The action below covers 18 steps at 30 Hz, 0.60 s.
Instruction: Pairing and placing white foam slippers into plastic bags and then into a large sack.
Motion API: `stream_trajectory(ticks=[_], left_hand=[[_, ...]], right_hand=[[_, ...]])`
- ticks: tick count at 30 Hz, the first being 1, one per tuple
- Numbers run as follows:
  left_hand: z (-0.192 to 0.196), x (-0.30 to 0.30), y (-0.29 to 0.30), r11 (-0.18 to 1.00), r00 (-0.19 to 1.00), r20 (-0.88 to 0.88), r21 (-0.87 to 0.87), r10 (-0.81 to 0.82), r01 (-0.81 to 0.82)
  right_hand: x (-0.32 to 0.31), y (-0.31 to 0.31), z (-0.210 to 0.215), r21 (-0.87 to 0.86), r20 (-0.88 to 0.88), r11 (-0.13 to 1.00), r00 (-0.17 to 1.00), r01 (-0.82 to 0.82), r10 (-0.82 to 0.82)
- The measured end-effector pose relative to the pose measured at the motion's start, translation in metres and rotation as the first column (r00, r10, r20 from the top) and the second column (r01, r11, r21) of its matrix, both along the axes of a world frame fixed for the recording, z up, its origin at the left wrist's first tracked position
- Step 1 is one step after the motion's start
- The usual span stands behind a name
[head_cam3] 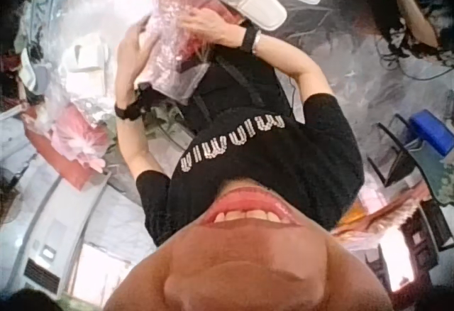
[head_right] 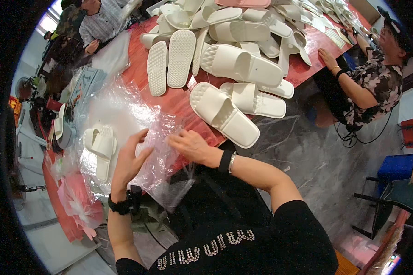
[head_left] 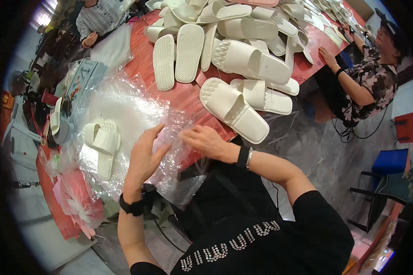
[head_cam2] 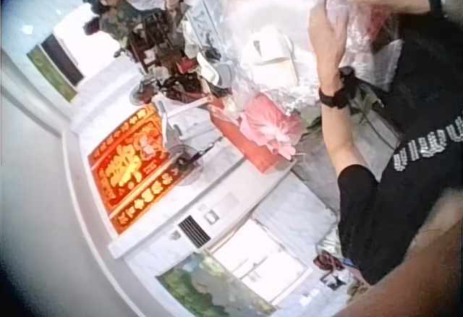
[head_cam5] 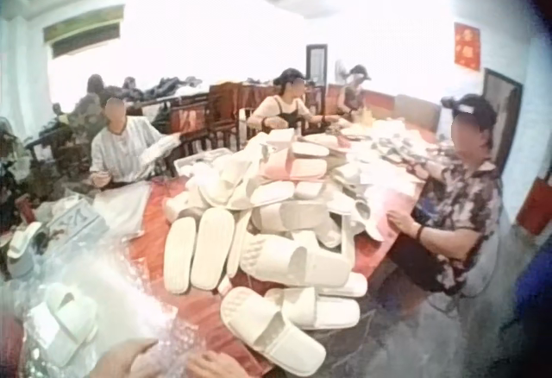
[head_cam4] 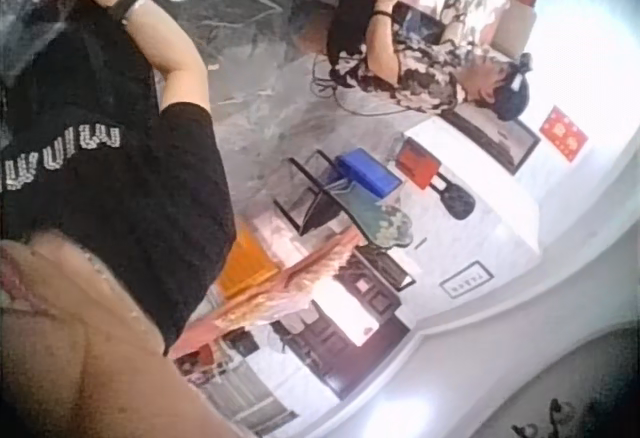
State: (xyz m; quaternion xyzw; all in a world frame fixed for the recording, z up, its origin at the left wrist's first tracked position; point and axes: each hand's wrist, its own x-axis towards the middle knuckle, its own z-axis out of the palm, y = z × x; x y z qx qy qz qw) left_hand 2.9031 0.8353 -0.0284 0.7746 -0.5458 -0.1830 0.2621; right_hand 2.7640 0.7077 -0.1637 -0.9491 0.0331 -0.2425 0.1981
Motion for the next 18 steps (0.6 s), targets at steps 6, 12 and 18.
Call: stream_trajectory(ticks=[6,12,18], left_hand=[[-0.051,-0.064,-0.108,0.916,0.777,-0.547,0.046,-0.311,0.398],[-0.168,-0.111,-0.155,0.957,0.962,-0.144,0.143,-0.231,0.252],[-0.150,-0.125,-0.202,0.988,0.988,-0.085,-0.076,0.130,-0.136]], right_hand=[[-0.005,0.023,-0.031,-0.249,0.120,0.966,0.988,-0.062,0.095],[-0.043,0.012,-0.047,0.736,-0.153,0.659,0.909,-0.156,0.387],[0.008,0.050,-0.099,0.652,-0.049,0.733,0.954,-0.194,0.297]])
